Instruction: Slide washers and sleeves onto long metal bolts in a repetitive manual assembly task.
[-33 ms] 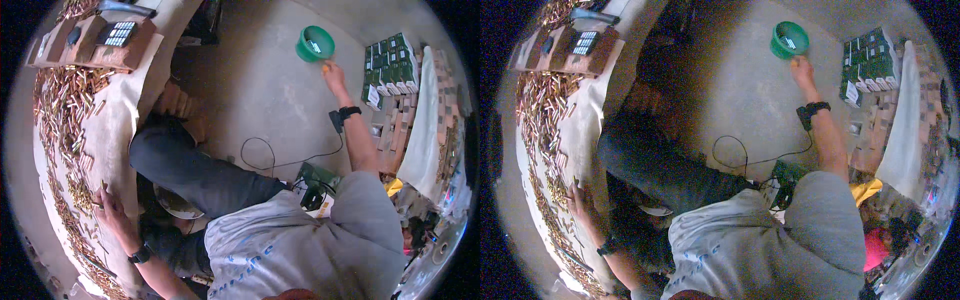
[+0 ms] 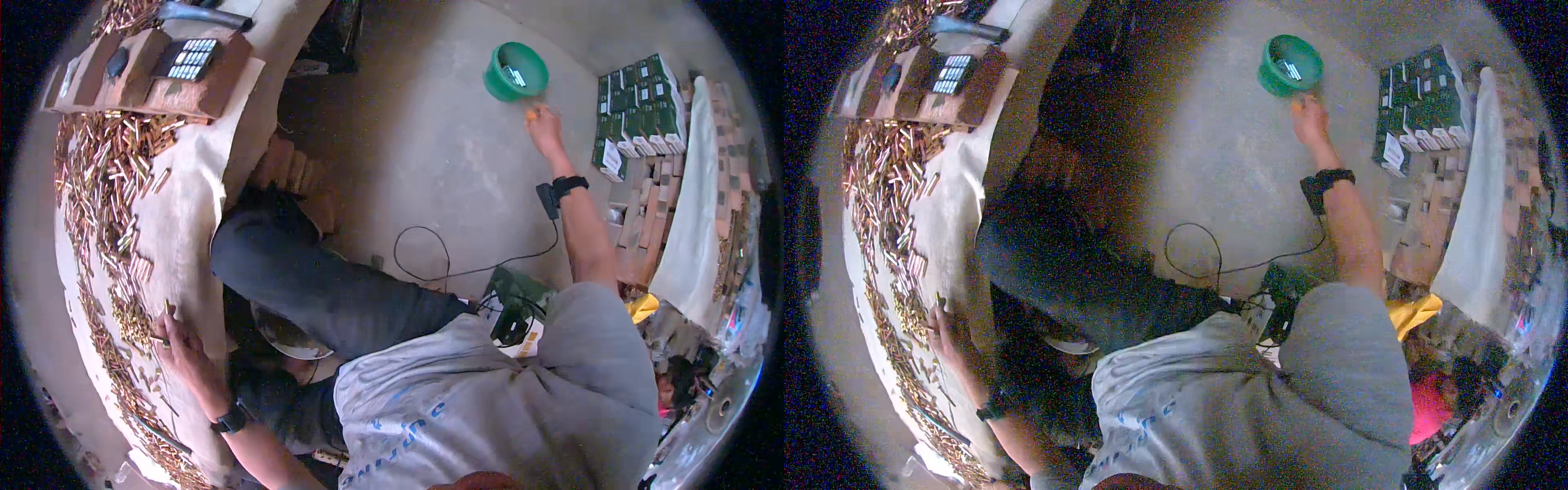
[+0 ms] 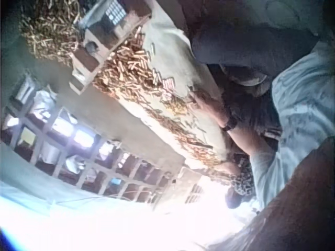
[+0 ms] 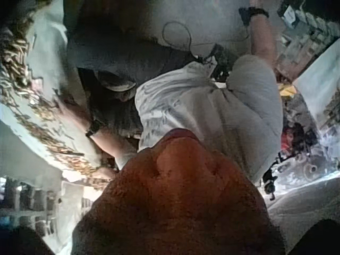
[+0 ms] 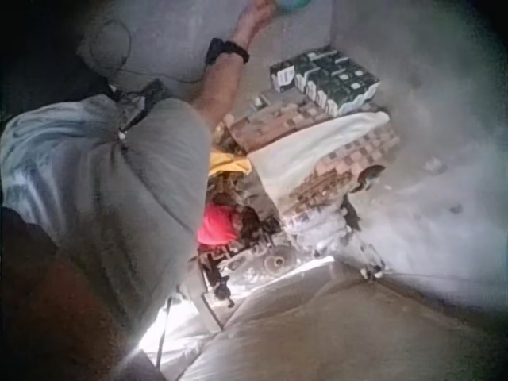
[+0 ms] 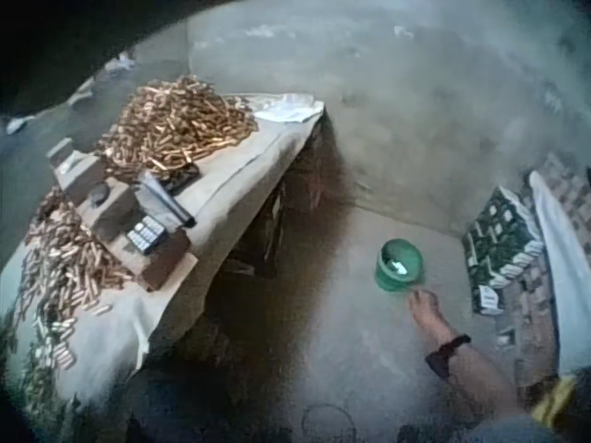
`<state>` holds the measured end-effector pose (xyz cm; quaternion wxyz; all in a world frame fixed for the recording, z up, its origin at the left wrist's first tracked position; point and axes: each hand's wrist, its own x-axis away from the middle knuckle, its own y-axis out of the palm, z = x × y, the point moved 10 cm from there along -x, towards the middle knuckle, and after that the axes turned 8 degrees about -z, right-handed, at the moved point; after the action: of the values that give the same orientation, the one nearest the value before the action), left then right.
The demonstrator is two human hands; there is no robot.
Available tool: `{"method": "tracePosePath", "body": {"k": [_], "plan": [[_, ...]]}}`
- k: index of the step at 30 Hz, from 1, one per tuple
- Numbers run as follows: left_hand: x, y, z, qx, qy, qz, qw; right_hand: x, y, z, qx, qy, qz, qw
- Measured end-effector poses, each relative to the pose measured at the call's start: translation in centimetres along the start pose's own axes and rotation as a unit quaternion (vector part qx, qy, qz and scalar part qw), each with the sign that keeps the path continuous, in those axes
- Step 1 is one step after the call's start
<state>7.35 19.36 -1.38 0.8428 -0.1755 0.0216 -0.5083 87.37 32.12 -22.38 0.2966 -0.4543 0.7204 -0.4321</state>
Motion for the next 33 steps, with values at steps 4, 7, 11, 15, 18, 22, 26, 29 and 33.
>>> {"method": "tracePosePath", "body": {"k": [4, 7, 11, 15, 18, 22, 26, 29, 33], "plan": [[0.6, -0.5, 1.1, -0.197, 0.101, -0.048, 0.974, -0.8, 3.8, 1.2, 0.057, 0.026, -0.033, 0.997], [0.8, -1.3, 0.2, -0.134, -0.013, 0.036, 0.99, -2.0, 5.6, 0.6, 0.08, 0.041, -0.052, 0.995], [1.0, -0.1, 1.4, -0.353, 0.108, 0.003, 0.929, -4.8, 6.9, 1.9, 0.084, 0.059, -0.074, 0.992], [-0.4, -2.4, -0.3, -0.257, 0.103, 0.052, 0.96, -8.2, 8.4, 2.9, 0.127, 0.016, -0.059, 0.99], [-1.1, 0.3, 1.1, -0.133, 0.036, 0.105, 0.985, -9.1, 10.0, 4.0, 0.165, 0.076, -0.123, 0.976], [-2.3, 2.6, 2.2, -0.204, 0.013, 0.135, 0.97, -9.9, 9.8, 3.8, 0.155, 0.046, -0.103, 0.981], [-2.8, 5.4, 4.9, -0.386, 0.178, 0.077, 0.902, -10.5, 10.7, 4.8, 0.138, 0.071, -0.127, 0.98], [-3.3, 3.7, 3.1, -0.263, 0.088, 0.114, 0.954, -11.6, 11.8, 4.6, 0.161, 0.031, -0.124, 0.979], [-3.5, 2.0, 1.3, -0.195, 0.018, 0.159, 0.968, -13.3, 13.4, 7.5, 0.173, 0.058, -0.175, 0.967]]}}
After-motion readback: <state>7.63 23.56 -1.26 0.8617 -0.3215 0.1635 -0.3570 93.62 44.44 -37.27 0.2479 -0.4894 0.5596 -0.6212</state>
